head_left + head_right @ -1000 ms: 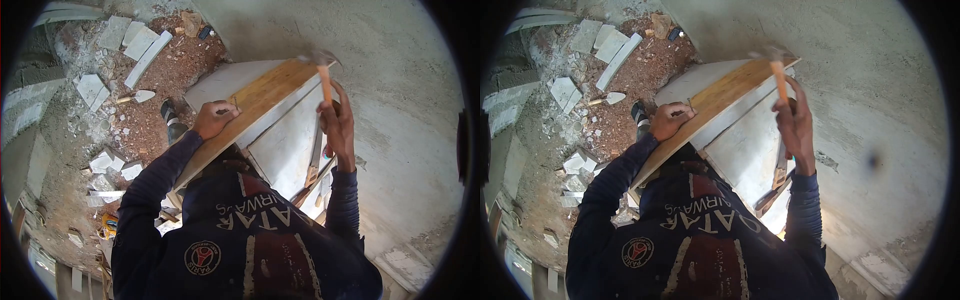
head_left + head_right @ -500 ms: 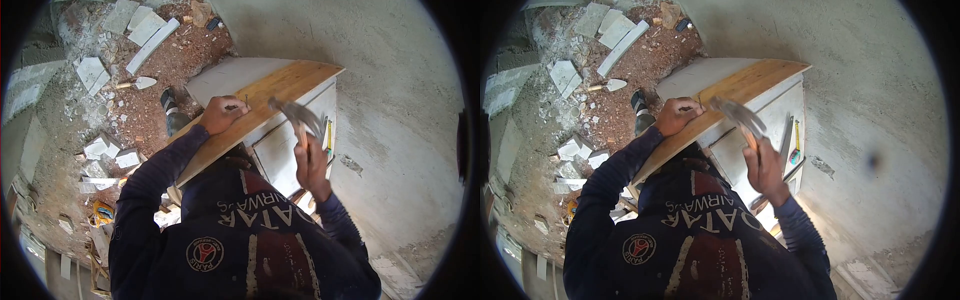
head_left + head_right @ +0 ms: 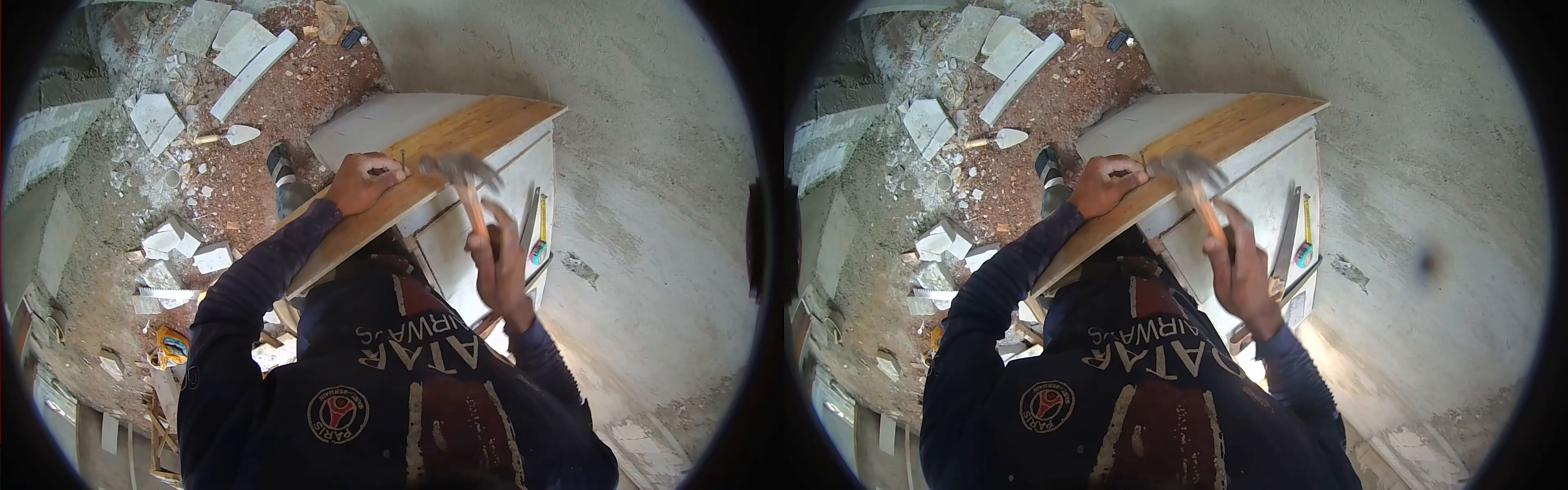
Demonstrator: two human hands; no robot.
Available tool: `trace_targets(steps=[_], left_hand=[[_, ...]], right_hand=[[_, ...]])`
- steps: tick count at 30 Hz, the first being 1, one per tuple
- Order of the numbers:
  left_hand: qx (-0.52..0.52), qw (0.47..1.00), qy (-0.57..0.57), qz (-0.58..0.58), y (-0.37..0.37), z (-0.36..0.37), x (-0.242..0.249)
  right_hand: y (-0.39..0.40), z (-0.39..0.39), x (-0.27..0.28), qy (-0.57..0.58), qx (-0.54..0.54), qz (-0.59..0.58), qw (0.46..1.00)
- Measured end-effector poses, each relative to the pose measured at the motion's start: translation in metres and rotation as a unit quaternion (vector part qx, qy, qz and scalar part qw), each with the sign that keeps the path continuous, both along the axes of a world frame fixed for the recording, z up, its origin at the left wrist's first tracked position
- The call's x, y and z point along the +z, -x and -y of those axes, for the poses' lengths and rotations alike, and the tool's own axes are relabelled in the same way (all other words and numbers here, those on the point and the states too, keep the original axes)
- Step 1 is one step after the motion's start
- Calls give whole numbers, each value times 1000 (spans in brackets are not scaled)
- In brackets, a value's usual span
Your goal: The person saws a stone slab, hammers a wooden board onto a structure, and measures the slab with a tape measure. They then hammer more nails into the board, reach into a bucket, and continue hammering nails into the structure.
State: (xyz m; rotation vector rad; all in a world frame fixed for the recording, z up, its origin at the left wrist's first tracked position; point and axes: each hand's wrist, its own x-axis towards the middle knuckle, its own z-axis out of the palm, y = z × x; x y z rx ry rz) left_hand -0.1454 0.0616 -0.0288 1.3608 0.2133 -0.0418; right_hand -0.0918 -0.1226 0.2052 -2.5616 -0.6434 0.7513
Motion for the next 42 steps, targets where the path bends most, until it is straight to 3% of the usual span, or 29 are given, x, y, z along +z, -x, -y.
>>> trace_targets(steps=[6,9,11,12,14,18,20,21,23,24,27,29,30,32,36,38,39,42], left_hand=[[14,1000,11,7,0,1,2],[6,1000,21,-4,1,1,1],[7,1000,27,0,1,1,2],[9,1000,28,-1,1,2,1],[7,999,44,0,1,3,-1],[7,999,51,-4,2,2,1],[3,999,44,4,1,1,2],[3,999,44,5,1,1,2],[9,999,38,7,0,0,3],[9,999,36,7,1,1,1],[15,998,55,11,0,4,-2],[6,999,41,0,1,0,3],[3,999,37,1,1,0,3],[7,1000,30,3,1,0,2],[1,1000,-13,14,2,-2,2],[25,996,-84,32,3,-4,3],[16,994,-97,40,3,-7,5],[-15,984,-177,-28,5,-17,16]], right_hand=[[-76,-63,6,19,119,-44,992],[-98,-88,7,112,151,-89,978],[-112,-91,0,85,277,-52,956],[-116,-95,1,86,280,-54,955],[-122,-107,10,208,326,-86,918],[-121,-120,15,256,233,-96,933],[-120,-103,-1,20,273,19,962],[-123,-96,-6,20,273,19,962],[-128,-83,-10,41,403,-30,914],[-128,-84,-10,39,402,-29,914],[-123,-94,-1,67,354,-34,932],[-110,-106,9,82,205,-20,975],[-111,-99,5,78,202,-19,976],[-116,-79,-5,95,382,-19,919],[-110,-69,13,92,301,6,949],[-98,-50,22,-4,148,28,989],[-92,-37,22,-16,138,36,990],[-61,18,14,-40,-35,104,993]])
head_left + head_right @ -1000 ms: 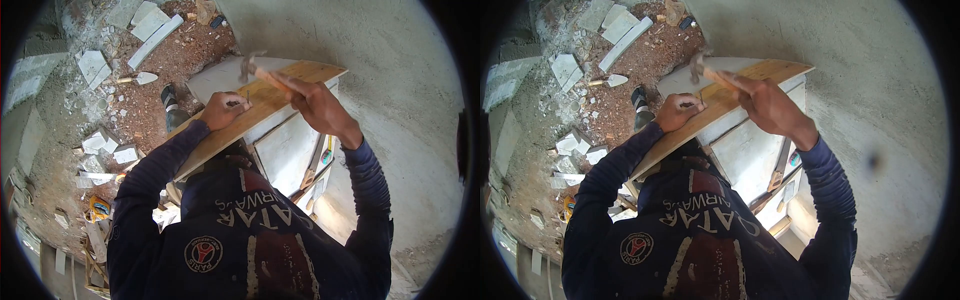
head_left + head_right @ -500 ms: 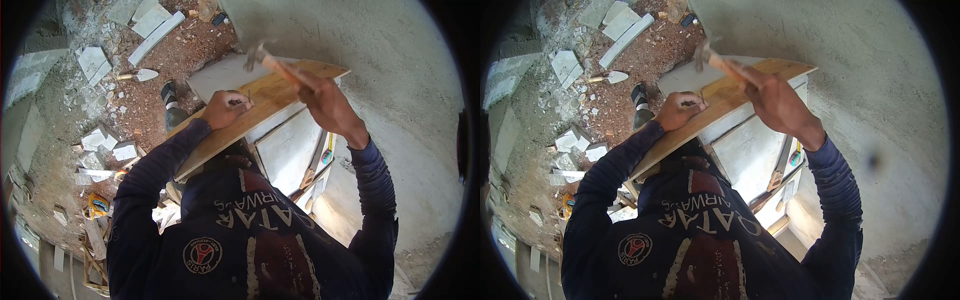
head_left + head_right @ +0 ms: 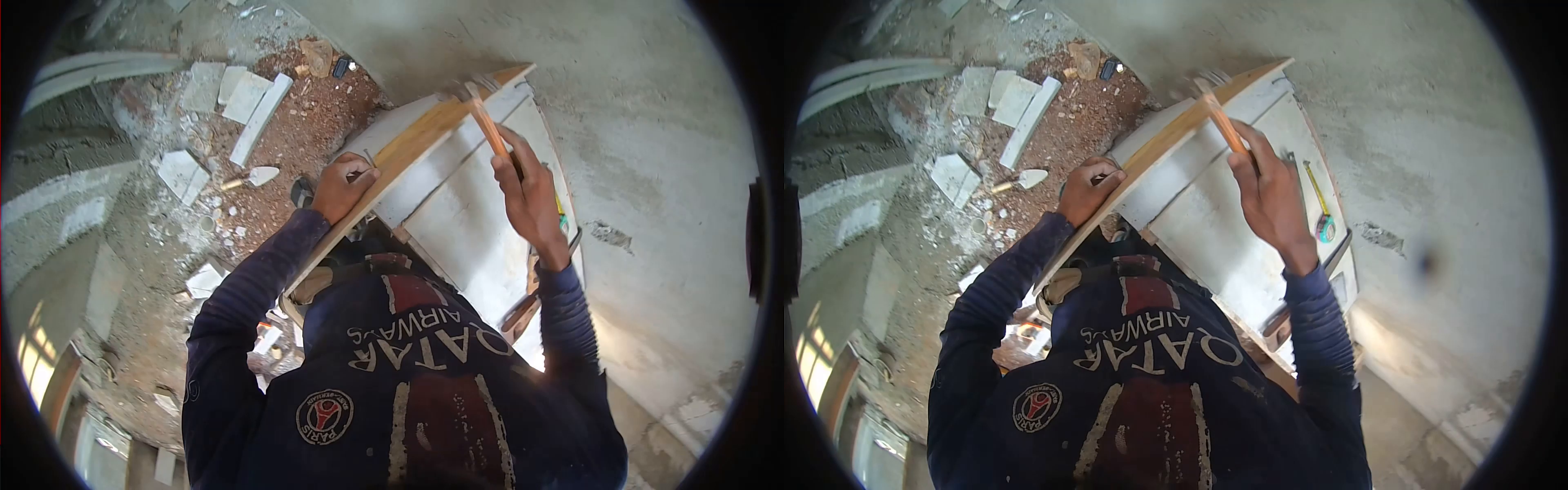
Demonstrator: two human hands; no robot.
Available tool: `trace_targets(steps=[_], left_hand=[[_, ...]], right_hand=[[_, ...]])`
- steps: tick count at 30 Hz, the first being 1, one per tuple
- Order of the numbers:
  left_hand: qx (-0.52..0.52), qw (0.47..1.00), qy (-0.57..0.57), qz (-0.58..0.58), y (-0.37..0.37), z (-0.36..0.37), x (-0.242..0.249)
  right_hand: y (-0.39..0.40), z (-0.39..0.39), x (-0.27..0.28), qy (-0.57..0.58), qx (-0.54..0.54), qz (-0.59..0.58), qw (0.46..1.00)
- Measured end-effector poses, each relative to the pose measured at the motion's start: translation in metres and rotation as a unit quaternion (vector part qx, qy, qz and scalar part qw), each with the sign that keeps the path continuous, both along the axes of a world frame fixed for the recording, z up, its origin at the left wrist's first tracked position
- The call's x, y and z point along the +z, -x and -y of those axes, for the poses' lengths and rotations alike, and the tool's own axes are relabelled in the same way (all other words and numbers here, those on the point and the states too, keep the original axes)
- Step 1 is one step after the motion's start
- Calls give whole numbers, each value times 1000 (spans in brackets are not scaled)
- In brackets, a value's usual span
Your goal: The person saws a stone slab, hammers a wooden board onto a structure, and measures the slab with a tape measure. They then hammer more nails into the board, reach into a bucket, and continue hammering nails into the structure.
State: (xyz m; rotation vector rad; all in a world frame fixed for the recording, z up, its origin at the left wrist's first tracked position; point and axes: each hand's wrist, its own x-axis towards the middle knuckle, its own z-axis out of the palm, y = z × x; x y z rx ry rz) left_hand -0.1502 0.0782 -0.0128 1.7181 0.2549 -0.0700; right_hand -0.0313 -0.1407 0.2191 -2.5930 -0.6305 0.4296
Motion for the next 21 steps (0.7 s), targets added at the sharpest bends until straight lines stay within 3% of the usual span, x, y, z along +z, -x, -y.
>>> trace_targets(steps=[3,5,7,9,11,13,14,16,19,20,21], left_hand=[[-75,993,5,-93,3,-16,19],[-81,953,227,-186,11,-32,26],[-123,955,212,-166,15,-40,53],[-217,973,-36,-69,13,-35,86],[-227,966,-103,-65,9,-31,85],[-236,940,-237,-66,5,-25,85],[-245,938,-238,-56,3,-17,84],[-131,937,-300,-121,8,-16,83],[-68,927,-364,-63,14,-10,64],[-77,922,-366,-102,11,-10,65],[-75,913,-390,-87,12,-11,58]], right_hand=[[40,59,-26,-2,-95,36,995],[67,97,-57,-19,-109,77,991],[89,120,-88,-33,-124,119,985],[106,133,-113,-40,-154,138,978],[114,146,-135,11,-158,86,984],[114,149,-122,-50,-128,134,981],[106,164,-115,-49,-138,142,979],[77,187,-107,11,-181,287,941],[40,246,-99,149,-347,249,892],[32,262,-96,220,-353,186,890],[23,288,-107,174,-328,162,914]])
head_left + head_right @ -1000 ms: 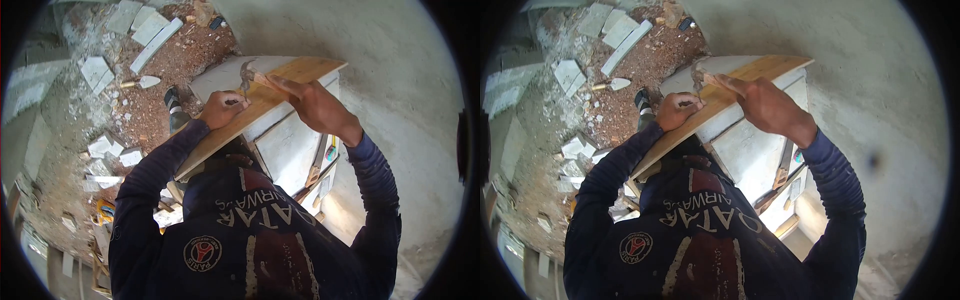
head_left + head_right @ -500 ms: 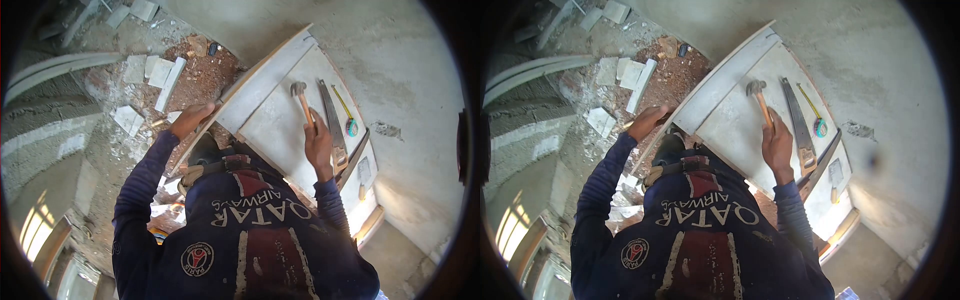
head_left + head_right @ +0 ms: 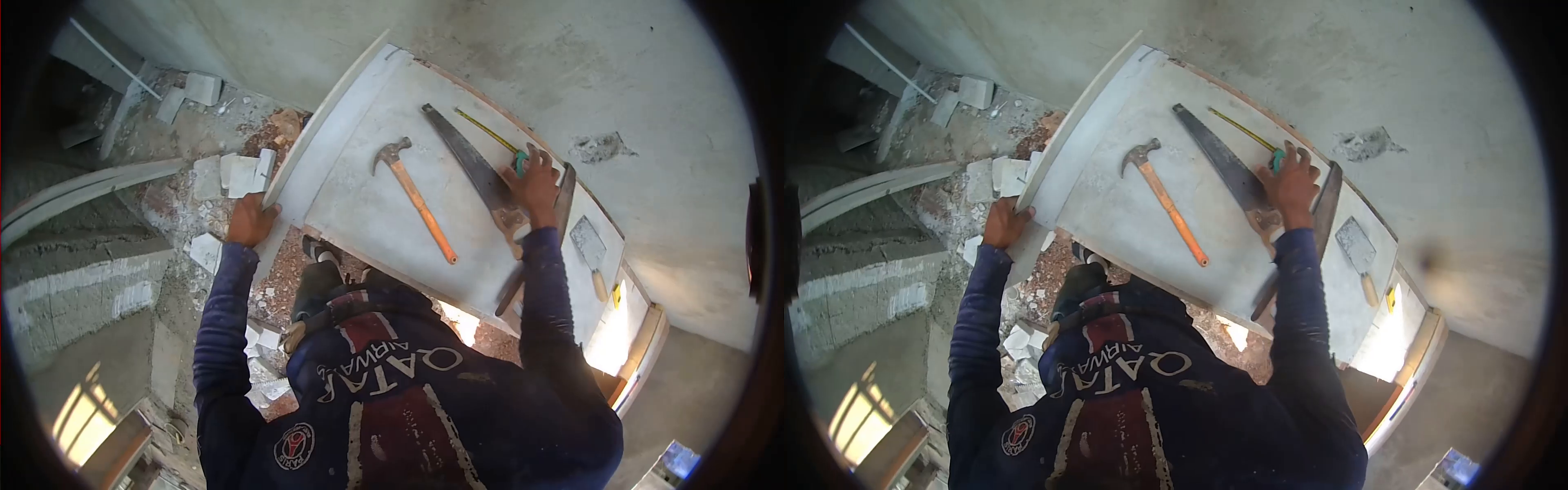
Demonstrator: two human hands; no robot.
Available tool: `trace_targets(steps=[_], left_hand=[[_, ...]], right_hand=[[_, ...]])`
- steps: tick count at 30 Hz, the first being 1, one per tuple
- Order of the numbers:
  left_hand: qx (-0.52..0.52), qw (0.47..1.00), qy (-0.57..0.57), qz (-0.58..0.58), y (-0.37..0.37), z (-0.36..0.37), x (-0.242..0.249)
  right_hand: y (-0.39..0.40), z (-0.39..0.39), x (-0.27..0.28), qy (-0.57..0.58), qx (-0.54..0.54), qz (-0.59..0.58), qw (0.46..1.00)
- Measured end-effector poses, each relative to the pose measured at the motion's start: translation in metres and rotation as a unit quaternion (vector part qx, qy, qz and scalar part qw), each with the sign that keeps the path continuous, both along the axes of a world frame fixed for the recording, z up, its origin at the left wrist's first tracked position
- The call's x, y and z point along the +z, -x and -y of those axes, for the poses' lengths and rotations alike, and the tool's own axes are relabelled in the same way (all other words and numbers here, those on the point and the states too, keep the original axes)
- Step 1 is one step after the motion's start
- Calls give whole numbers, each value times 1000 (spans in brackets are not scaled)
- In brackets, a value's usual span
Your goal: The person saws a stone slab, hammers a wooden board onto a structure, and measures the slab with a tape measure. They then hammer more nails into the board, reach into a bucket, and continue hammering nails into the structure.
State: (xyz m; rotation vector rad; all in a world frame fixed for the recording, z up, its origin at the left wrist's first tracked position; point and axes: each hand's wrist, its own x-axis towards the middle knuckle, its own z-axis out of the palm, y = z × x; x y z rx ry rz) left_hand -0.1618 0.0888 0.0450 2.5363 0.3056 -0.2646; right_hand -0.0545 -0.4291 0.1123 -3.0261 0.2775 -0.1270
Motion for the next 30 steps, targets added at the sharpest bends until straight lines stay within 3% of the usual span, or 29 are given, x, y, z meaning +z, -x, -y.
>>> trace_targets(steps=[3,4,6,8,12,13,14,16,20,21,26,30], left_hand=[[-7,999,-43,18,0,-8,-22],[5,999,-25,-27,-4,1,-2],[31,999,-33,-24,-3,9,3],[57,993,-83,69,-1,11,-6],[52,996,-63,21,-8,8,-4],[68,997,-43,11,-11,7,-1],[85,996,-24,3,-9,7,5],[69,997,-31,19,-5,15,25],[24,999,-1,47,5,11,36],[5,997,26,79,10,11,38],[44,994,12,103,24,36,54],[82,991,3,109,23,42,48]], right_hand=[[-31,54,-32,-75,111,-21,991],[-32,59,-32,-127,126,21,984],[-35,46,-15,-183,151,57,970],[-31,22,24,-242,197,139,940],[-30,-59,96,-132,393,206,886],[-30,-83,105,-183,432,185,864],[-30,-107,111,-233,467,164,837],[-39,-151,117,-118,572,224,780],[-46,-234,114,-106,714,248,647],[-41,-248,114,-108,714,251,645],[-28,-299,109,-114,796,259,535],[-27,-320,103,-115,822,247,500]])
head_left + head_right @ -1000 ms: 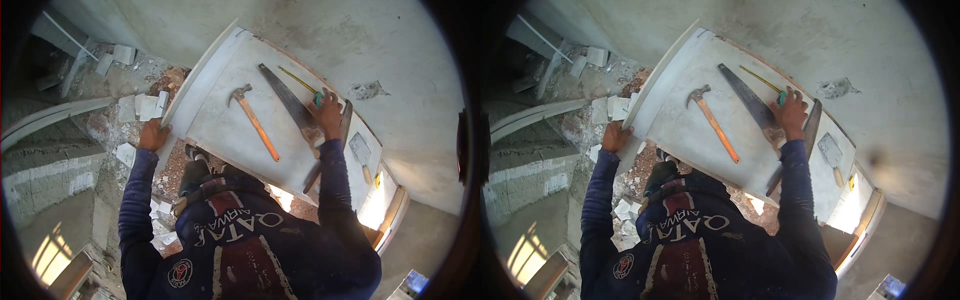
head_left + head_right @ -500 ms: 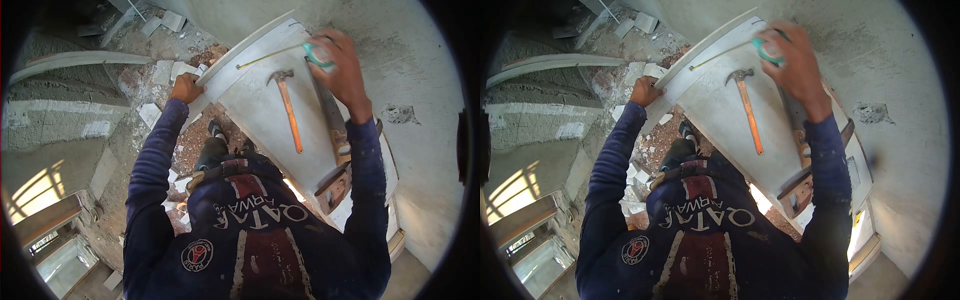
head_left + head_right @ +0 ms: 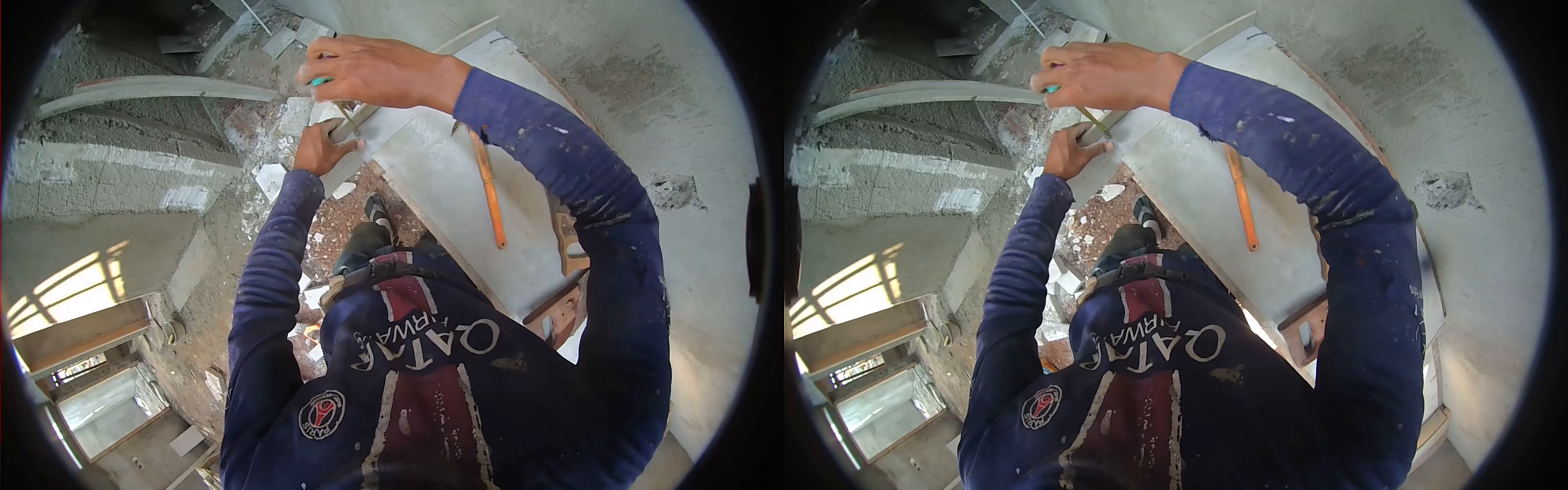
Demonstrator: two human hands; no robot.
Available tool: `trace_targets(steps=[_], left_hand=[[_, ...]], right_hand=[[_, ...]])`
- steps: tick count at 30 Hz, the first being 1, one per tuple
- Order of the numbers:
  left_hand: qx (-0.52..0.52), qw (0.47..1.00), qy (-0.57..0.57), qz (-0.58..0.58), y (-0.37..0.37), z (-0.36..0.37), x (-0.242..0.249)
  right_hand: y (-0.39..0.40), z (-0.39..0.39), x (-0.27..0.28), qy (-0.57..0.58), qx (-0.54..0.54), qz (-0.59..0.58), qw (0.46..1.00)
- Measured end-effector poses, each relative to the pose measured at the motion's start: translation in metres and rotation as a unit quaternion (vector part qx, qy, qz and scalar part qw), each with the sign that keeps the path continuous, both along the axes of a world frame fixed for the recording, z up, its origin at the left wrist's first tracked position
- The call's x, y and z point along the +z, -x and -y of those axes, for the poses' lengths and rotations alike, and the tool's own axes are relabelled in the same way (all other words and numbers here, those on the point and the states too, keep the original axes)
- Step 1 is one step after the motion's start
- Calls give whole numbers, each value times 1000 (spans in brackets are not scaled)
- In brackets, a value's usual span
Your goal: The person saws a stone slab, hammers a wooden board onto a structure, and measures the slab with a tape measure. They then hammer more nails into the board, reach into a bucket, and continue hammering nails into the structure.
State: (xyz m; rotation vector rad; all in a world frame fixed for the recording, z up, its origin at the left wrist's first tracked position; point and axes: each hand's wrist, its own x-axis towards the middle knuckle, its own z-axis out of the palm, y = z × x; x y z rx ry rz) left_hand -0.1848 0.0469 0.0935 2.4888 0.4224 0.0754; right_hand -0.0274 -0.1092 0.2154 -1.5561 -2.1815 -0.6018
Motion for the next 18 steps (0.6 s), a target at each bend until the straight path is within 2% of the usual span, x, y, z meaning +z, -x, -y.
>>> trace_targets(steps=[2,8,11,15,18], left_hand=[[1,1000,-6,11,0,1,0],[36,998,-45,20,-2,10,3],[57,997,-50,34,-3,9,-1],[86,994,-65,-27,-4,9,1],[85,993,-84,16,-3,8,-6]], right_hand=[[3,-7,-4,16,13,14,1000],[8,-15,-10,-33,22,10,999],[7,-18,-12,-6,29,-6,1000],[4,-17,-14,-11,18,-21,1000],[1,-17,-16,-30,18,-4,999]])
